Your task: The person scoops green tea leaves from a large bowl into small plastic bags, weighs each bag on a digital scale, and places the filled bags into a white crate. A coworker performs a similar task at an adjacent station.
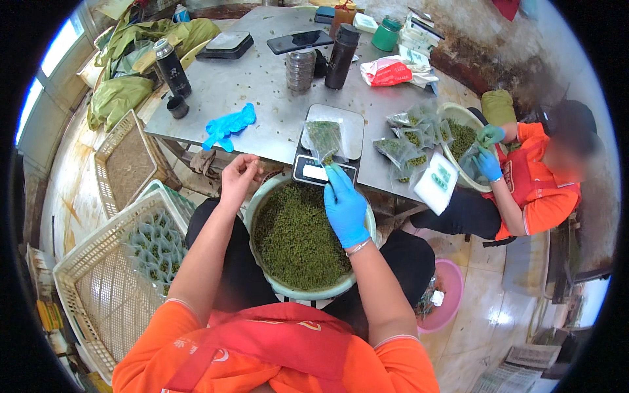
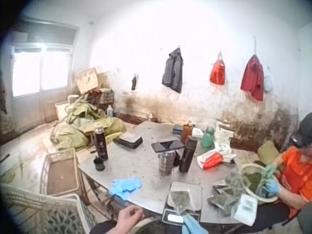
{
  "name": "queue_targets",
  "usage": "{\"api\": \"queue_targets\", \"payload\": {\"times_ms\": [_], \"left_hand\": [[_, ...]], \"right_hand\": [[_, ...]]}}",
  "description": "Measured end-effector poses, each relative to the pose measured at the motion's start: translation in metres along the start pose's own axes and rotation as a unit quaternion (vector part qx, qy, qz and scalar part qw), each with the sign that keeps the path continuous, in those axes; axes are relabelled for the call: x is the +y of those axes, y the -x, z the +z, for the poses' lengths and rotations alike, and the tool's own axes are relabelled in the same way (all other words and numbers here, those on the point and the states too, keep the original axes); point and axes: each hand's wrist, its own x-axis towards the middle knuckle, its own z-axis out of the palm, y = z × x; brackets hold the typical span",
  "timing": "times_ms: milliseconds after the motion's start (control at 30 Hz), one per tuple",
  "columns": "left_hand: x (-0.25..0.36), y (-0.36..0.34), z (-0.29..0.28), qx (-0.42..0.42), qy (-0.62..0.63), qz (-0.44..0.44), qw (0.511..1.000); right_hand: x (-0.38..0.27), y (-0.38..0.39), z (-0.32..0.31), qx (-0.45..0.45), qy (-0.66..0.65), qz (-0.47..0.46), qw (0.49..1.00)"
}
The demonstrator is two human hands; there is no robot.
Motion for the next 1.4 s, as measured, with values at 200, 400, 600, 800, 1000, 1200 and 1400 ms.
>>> {"api": "queue_targets", "payload": {"times_ms": [200,400,600,800,1000,1200,1400], "left_hand": [[0.004,0.018,0.024,0.005,-0.276,0.056,0.959],[0.014,0.008,0.035,0.151,-0.430,0.315,0.833],[-0.001,0.015,0.035,0.048,-0.412,0.084,0.906],[-0.009,0.017,0.032,0.038,-0.461,0.164,0.871],[-0.002,0.015,0.033,0.059,-0.436,0.248,0.863],[-0.002,0.014,0.029,0.033,-0.455,0.301,0.838],[0.008,0.015,0.035,0.018,-0.370,0.050,0.928]], "right_hand": [[0.009,-0.055,0.019,-0.111,0.244,-0.022,0.963],[-0.059,-0.079,0.017,-0.224,0.200,-0.126,0.946],[-0.079,-0.046,0.018,-0.173,0.122,-0.130,0.969],[-0.057,-0.043,0.050,-0.273,0.202,-0.104,0.935],[-0.075,-0.035,0.031,-0.235,0.169,-0.088,0.953],[-0.054,-0.039,0.056,-0.288,0.118,-0.043,0.949],[-0.041,-0.040,-0.056,-0.088,-0.325,0.218,0.916]]}}
